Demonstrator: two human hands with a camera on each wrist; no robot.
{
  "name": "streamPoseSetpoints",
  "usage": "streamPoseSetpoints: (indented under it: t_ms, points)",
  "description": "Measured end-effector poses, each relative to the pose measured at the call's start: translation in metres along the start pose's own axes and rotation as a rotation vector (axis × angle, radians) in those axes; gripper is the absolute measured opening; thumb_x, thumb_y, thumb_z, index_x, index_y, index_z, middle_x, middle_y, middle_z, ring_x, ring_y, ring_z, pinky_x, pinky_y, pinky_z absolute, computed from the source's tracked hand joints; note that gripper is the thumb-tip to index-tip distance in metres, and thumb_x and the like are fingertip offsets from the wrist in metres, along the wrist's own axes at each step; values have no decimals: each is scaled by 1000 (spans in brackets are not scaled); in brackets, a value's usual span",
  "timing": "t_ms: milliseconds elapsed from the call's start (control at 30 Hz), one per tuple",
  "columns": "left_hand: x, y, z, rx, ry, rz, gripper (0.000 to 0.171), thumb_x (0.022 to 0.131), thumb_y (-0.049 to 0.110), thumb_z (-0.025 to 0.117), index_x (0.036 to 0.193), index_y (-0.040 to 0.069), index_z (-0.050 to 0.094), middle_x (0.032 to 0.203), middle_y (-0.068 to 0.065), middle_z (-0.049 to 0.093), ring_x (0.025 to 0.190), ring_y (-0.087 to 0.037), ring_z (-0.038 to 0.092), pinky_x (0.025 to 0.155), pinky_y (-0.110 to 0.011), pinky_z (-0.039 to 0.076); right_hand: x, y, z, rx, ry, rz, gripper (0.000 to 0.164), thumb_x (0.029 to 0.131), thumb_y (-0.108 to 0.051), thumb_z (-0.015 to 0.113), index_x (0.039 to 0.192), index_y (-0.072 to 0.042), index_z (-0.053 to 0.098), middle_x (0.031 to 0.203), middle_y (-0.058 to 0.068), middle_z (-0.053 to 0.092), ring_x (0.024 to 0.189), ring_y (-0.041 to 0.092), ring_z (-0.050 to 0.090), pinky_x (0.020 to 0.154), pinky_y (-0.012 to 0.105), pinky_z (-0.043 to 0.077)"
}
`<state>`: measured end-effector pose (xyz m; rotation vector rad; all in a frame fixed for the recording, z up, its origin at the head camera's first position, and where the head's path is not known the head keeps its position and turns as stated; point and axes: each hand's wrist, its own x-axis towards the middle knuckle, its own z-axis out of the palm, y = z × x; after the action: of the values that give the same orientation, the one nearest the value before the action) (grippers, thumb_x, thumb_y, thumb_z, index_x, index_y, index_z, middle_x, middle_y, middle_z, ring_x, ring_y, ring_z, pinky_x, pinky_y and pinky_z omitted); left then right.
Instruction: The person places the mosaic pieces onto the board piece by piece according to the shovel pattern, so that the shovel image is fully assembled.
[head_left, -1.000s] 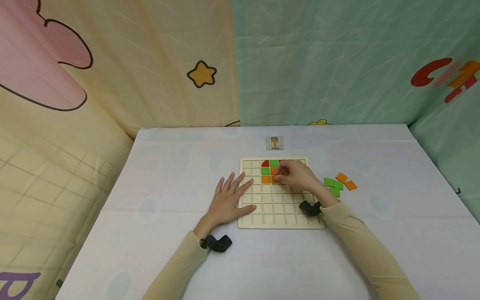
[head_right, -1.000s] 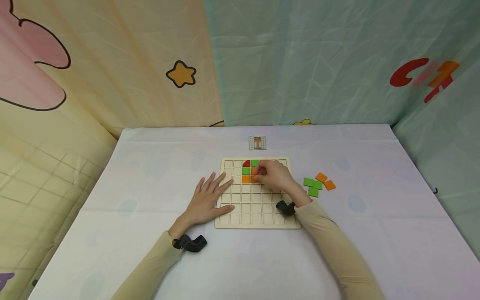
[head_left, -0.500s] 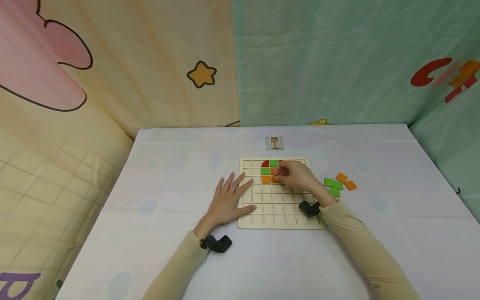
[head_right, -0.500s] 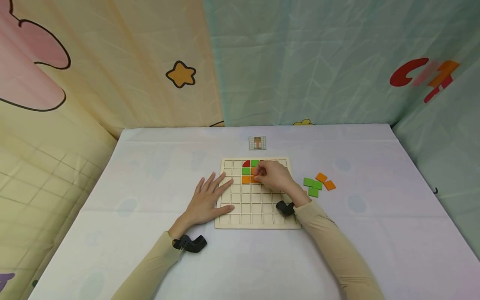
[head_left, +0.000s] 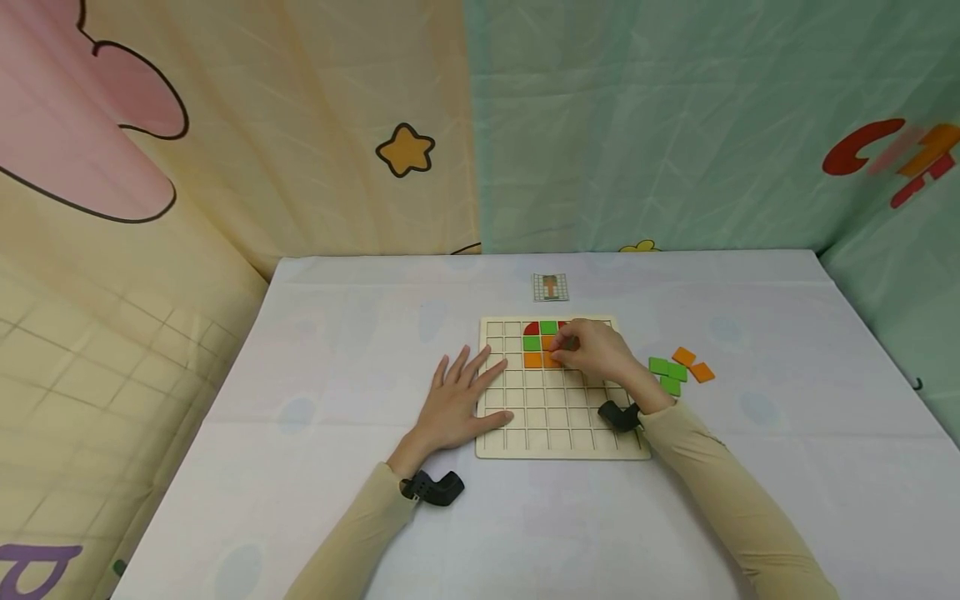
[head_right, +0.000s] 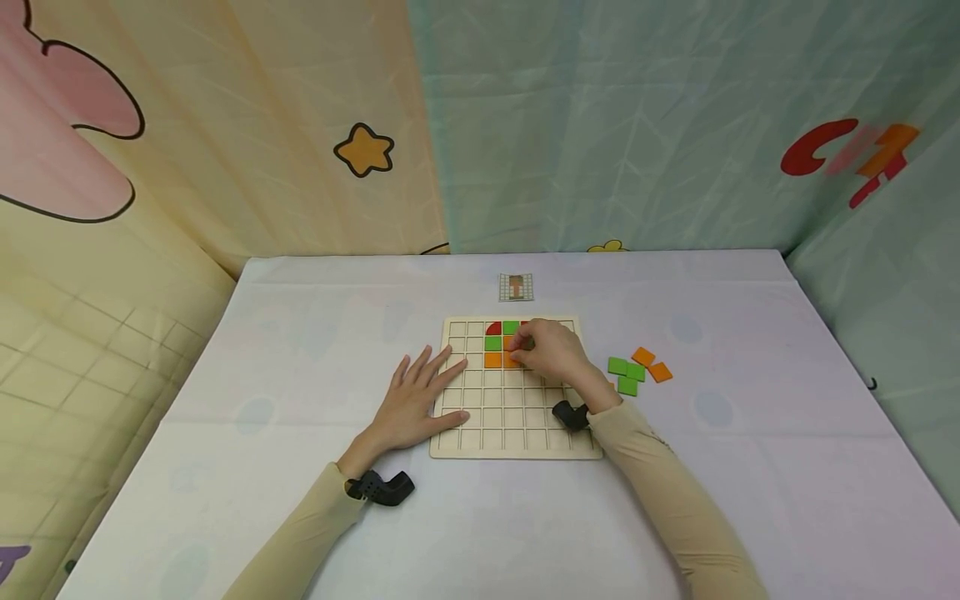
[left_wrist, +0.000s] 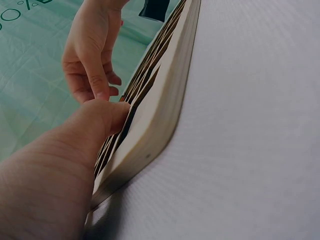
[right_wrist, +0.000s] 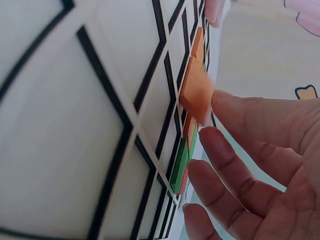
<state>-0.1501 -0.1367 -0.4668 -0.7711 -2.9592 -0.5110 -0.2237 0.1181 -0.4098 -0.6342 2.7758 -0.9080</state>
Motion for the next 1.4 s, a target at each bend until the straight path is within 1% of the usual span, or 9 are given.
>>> streamPoseSetpoints:
  t_ms: [200, 333, 467, 667, 867, 1033, 1200, 1267, 1400]
  points:
    - [0, 1, -1, 1, 0, 1, 76, 87, 61, 51, 150, 23, 31, 157, -4, 16, 143, -32, 5, 110, -53, -2, -3, 4, -4, 2, 32, -19, 13, 85, -16, 72, 96, -10, 74, 90, 1, 65, 69, 18, 52, 60, 33, 43]
    - [0, 1, -1, -8, 0, -3, 76, 87, 61, 51, 150, 23, 31, 157, -4, 16, 143, -32, 5, 110, -53, -2, -9, 8, -9, 12, 65, -24, 16, 86, -17, 71, 99, -9, 74, 89, 1, 66, 70, 18, 52, 59, 33, 42]
    - [1, 1, -1, -2, 0, -2, 76, 87, 61, 51, 150, 23, 31, 157, -4, 16, 143, -32, 5, 110, -53, -2, -17, 16, -16, 11, 91, -11, 17, 88, -20, 70, 100, -9, 73, 88, 1, 65, 73, 19, 53, 60, 33, 42]
    - [1, 1, -1, -2, -4, -3, 76, 87, 61, 50, 150, 23, 30, 157, -5, 15, 143, -32, 4, 110, -53, -2, -32, 32, -29, 13, 125, 43, 19, 90, -24, 67, 101, -10, 72, 90, 2, 65, 78, 20, 54, 61, 34, 42]
    - [1, 1, -1, -2, 4, 2, 76, 87, 60, 52, 150, 22, 32, 157, -6, 17, 142, -33, 5, 110, -54, -1, -51, 50, -47, 3, 158, 93, 22, 92, -25, 64, 103, -7, 71, 93, 7, 65, 80, 23, 54, 61, 35, 42]
    - [1, 0, 0, 7, 8, -1, 77, 87, 61, 52, 150, 22, 31, 157, -5, 15, 143, -32, 5, 110, -53, -1, -64, 63, -59, -11, 177, 142, 28, 92, -29, 64, 105, -5, 70, 96, 10, 64, 82, 25, 54, 62, 35, 42]
    - [1, 0, 1, 0, 11, -1, 77, 87, 61, 51, 150, 23, 31, 157, -4, 15, 143, -32, 5, 110, -53, -2, -74, 76, -65, -30, 184, 196, 32, 91, -30, 65, 107, -3, 69, 98, 13, 64, 84, 27, 55, 62, 34, 42]
    - [0, 0, 0, -4, 16, 4, 77, 87, 61, 51, 150, 22, 31, 157, -5, 16, 142, -32, 5, 110, -53, -2, -78, 81, -66, -36, 187, 215, 34, 90, -30, 66, 108, -2, 68, 99, 14, 64, 82, 25, 55, 61, 33, 42]
    - [0, 0, 1, -7, 23, 15, 77, 87, 61, 52, 150, 21, 32, 157, -6, 17, 142, -33, 6, 110, -53, -1, -85, 90, -68, -43, 198, 249, 39, 89, -30, 67, 113, 0, 64, 99, 15, 64, 68, 22, 58, 58, 32, 42]
